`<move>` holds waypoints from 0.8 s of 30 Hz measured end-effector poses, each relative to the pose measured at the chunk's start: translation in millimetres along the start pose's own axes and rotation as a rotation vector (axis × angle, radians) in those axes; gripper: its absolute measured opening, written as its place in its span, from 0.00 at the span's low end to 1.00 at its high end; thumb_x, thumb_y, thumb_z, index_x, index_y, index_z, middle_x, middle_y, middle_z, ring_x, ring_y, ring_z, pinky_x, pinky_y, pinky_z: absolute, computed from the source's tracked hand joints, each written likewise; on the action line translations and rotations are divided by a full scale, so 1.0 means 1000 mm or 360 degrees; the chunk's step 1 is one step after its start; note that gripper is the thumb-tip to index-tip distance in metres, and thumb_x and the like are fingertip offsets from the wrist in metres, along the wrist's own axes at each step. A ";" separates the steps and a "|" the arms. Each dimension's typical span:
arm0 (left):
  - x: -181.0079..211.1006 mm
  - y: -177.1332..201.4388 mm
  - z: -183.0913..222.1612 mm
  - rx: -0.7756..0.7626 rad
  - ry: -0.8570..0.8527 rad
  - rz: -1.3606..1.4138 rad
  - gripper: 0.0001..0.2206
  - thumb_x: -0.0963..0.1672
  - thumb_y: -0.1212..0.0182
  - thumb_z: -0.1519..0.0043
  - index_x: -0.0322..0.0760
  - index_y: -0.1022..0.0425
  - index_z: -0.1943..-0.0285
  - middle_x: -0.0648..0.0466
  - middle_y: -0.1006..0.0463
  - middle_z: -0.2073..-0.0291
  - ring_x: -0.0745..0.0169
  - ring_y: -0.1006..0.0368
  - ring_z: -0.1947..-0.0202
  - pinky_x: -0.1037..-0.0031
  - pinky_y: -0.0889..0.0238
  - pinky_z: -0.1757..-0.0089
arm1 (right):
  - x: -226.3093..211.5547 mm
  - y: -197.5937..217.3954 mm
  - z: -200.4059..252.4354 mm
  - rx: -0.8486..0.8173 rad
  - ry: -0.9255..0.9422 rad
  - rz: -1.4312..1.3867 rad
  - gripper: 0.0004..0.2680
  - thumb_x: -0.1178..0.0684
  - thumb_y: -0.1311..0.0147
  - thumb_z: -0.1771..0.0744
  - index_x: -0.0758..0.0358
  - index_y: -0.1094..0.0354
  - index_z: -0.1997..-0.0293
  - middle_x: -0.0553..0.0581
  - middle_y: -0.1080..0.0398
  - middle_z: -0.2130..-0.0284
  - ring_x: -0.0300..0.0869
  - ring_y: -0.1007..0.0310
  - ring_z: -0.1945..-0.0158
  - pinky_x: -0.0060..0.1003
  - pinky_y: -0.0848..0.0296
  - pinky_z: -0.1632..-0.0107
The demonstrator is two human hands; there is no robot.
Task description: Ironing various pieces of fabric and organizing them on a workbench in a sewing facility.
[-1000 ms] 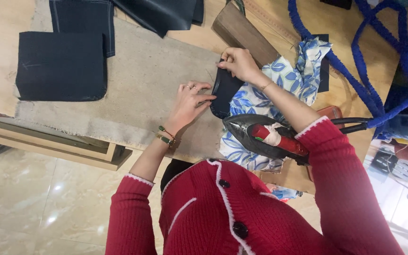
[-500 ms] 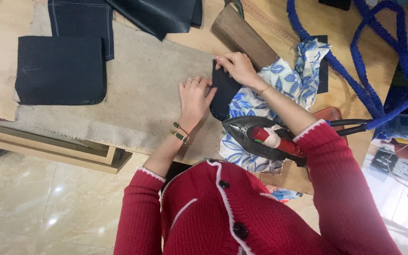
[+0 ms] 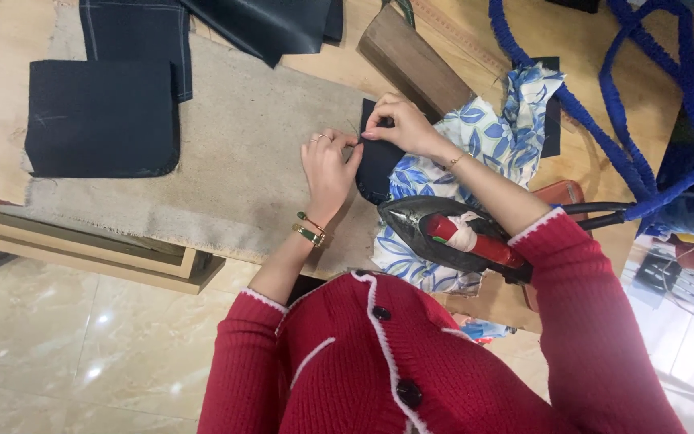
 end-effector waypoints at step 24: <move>-0.007 0.013 0.049 -0.0384 -0.0340 0.0105 0.12 0.51 0.49 0.28 0.49 0.25 0.43 0.56 0.29 0.49 0.53 0.35 0.42 0.51 0.48 0.41 | -0.007 -0.002 -0.005 -0.0074 0.0111 0.0038 0.05 0.54 0.35 0.35 0.58 0.28 0.65 0.54 0.33 0.68 0.46 0.31 0.61 0.39 0.30 0.57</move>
Point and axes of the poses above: each hand's wrist, its own z-axis away from the middle knuckle, its own y-axis out of the back of the hand, x = y × z, the point moved 2 cm from there along -z, towards the middle knuckle
